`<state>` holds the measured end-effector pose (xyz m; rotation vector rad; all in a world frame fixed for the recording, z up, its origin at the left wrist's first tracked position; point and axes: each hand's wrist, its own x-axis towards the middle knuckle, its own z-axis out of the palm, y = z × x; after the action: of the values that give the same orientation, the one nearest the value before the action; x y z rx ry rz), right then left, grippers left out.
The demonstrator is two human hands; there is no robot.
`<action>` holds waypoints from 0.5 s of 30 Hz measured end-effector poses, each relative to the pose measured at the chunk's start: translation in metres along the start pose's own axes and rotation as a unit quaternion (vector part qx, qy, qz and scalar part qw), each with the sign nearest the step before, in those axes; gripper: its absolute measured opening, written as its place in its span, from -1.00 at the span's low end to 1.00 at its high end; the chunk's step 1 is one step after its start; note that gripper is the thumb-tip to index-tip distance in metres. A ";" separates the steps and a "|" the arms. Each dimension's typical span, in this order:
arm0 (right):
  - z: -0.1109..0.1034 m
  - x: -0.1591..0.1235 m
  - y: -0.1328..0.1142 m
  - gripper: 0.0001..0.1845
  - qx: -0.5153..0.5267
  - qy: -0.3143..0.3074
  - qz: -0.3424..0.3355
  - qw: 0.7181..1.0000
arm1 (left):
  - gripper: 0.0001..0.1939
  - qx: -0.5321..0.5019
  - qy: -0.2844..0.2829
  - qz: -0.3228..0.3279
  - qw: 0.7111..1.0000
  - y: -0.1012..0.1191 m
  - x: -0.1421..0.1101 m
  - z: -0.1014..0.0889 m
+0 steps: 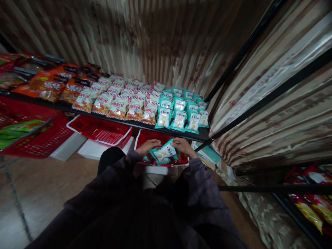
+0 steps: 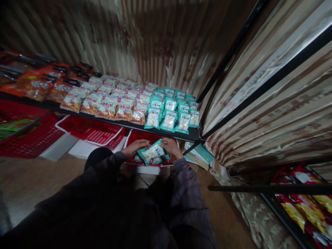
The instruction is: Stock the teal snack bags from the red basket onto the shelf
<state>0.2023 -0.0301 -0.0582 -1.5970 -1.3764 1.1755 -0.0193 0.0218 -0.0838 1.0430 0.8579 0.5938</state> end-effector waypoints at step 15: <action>0.015 -0.011 -0.027 -0.59 -0.049 0.216 -0.111 0.969 | -0.57 -0.044 0.039 0.042 0.997 0.037 -0.012 0.039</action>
<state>0.1786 -0.0371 -0.0360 -1.5997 -1.2942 0.5903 0.0051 0.0083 -0.0365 0.9850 0.8515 0.7405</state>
